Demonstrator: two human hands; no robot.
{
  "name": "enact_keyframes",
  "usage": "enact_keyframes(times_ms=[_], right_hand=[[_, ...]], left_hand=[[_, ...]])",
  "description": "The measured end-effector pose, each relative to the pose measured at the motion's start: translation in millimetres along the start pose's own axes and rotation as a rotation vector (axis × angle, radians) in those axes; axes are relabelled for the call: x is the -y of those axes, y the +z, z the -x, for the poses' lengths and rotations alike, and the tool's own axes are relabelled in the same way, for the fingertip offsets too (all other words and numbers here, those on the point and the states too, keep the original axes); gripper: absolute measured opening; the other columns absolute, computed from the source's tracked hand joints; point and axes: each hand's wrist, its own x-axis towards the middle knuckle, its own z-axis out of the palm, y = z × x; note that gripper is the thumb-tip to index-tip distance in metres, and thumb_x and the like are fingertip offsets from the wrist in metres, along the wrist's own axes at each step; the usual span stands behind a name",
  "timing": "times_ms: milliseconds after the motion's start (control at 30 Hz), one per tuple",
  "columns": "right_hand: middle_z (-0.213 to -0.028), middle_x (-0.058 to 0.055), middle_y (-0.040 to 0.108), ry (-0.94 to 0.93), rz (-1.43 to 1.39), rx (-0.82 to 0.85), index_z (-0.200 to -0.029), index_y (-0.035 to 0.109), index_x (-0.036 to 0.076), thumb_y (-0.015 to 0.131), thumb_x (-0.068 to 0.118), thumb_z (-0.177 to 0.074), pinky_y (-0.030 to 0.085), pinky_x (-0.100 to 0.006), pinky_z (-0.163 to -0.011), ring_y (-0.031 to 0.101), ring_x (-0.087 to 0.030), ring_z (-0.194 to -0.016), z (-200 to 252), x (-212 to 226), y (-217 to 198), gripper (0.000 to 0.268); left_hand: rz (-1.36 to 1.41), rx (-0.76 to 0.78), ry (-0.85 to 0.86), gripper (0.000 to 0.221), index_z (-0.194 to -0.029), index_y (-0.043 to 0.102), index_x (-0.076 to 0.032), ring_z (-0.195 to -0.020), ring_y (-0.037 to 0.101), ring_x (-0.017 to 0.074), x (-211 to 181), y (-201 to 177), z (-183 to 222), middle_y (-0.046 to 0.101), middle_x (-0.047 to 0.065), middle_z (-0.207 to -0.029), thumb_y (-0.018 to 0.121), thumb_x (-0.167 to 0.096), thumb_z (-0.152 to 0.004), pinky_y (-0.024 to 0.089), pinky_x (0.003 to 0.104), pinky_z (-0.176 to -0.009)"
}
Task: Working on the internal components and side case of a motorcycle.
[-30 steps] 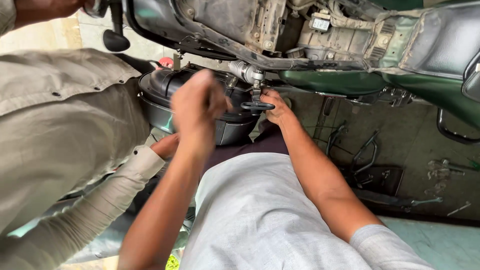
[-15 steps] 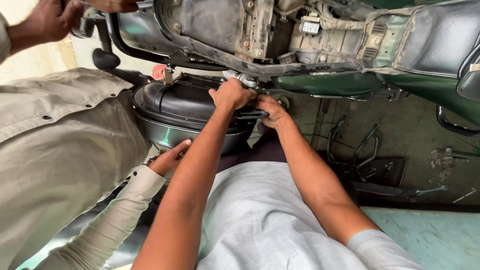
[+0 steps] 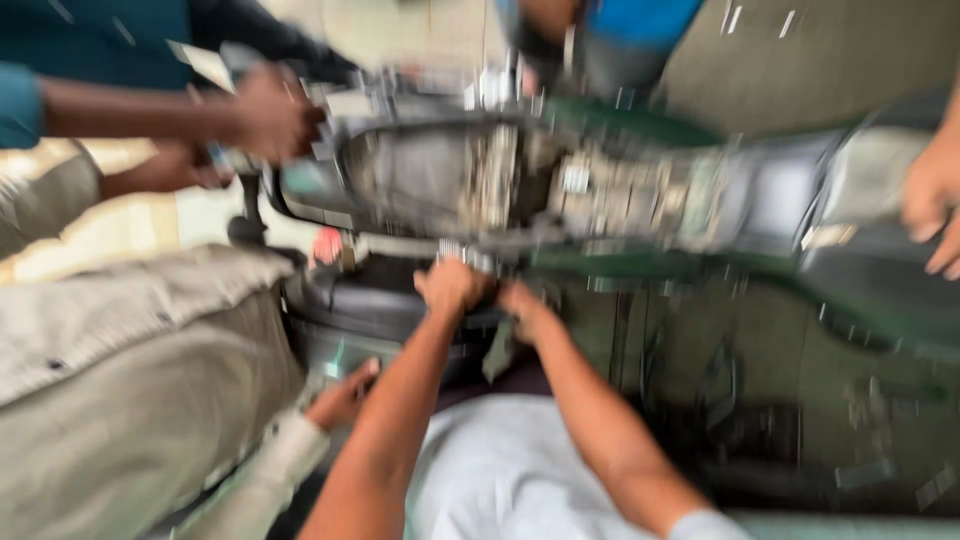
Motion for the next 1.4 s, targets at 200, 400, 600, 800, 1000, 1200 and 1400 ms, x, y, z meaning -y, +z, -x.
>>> enact_keyframes(times_ms=[200, 400, 600, 800, 1000, 1200, 1400], right_hand=[[-0.106, -0.004, 0.072, 0.011, 0.046, 0.054, -0.113, 0.073, 0.008, 0.068, 0.009, -0.091, 0.052, -0.031, -0.082, 0.065, -0.016, -0.096, -3, 11, 2, 0.022], [-0.105, -0.001, 0.073, 0.043, -0.011, 0.002, -0.113, 0.072, 0.013, 0.067, 0.011, -0.09, 0.051, -0.03, -0.078, 0.066, -0.014, -0.094, -39, 11, -5, 0.023], [-0.112, -0.005, 0.072, -0.093, 0.067, 0.24, -0.117, 0.071, 0.006, 0.062, 0.007, -0.091, 0.051, -0.031, -0.089, 0.066, -0.017, -0.104, -35, -4, -12, 0.027], [-0.112, -0.005, 0.073, 0.02, -0.052, 0.114, -0.123, 0.067, 0.004, 0.067, 0.006, -0.087, 0.051, -0.033, -0.089, 0.066, -0.019, -0.103, -10, 12, 9, 0.036], [-0.108, -0.004, 0.072, 0.094, 0.018, 0.045, -0.122, 0.067, 0.005, 0.07, 0.01, -0.088, 0.047, -0.033, -0.083, 0.065, -0.016, -0.097, -14, 14, -3, 0.035], [-0.101, -0.001, 0.072, 0.12, 0.035, -0.011, -0.118, 0.067, 0.009, 0.068, 0.013, -0.085, 0.049, -0.031, -0.078, 0.065, -0.013, -0.089, -21, -10, -14, 0.033], [-0.102, -0.004, 0.07, 0.056, 0.021, 0.099, -0.117, 0.067, 0.002, 0.073, 0.016, -0.091, 0.047, -0.034, -0.078, 0.064, -0.017, -0.09, -29, 15, -4, 0.031]], left_hand=[[0.04, 0.157, -0.12, 0.06, -0.116, 0.075, -0.01, -0.115, 0.071, 0.031, -7, -17, 22, 0.074, 0.015, -0.121, 0.076, -0.05, -0.072, 0.035, 0.05, -0.111], [0.022, 0.159, -0.094, 0.061, -0.122, 0.071, -0.012, -0.117, 0.068, 0.031, -9, -18, 11, 0.073, 0.014, -0.122, 0.073, -0.055, -0.079, 0.033, 0.053, -0.11], [0.035, 0.088, -0.2, 0.048, -0.109, 0.078, -0.014, -0.113, 0.07, 0.0307, -11, -9, 12, 0.075, 0.013, -0.116, 0.079, -0.048, -0.076, 0.038, 0.049, -0.105], [0.037, -0.032, -0.22, 0.033, -0.1, 0.081, -0.018, -0.107, 0.073, 0.0271, -19, 0, 19, 0.079, 0.01, -0.109, 0.08, -0.04, -0.076, 0.04, 0.042, -0.096], [0.055, 0.057, -0.224, 0.061, -0.113, 0.076, -0.017, -0.118, 0.066, 0.027, -28, -24, 35, 0.076, 0.008, -0.116, 0.089, -0.057, -0.068, 0.037, 0.044, -0.101], [0.008, 0.154, -0.163, 0.045, -0.119, 0.075, -0.014, -0.122, 0.065, 0.0319, 0, 29, -12, 0.071, 0.014, -0.128, 0.074, -0.042, -0.085, 0.028, 0.059, -0.113], [0.035, 0.137, -0.237, 0.058, -0.123, 0.07, -0.014, -0.12, 0.066, 0.0282, -23, -20, 13, 0.071, 0.011, -0.127, 0.083, -0.046, -0.076, 0.032, 0.051, -0.112]])
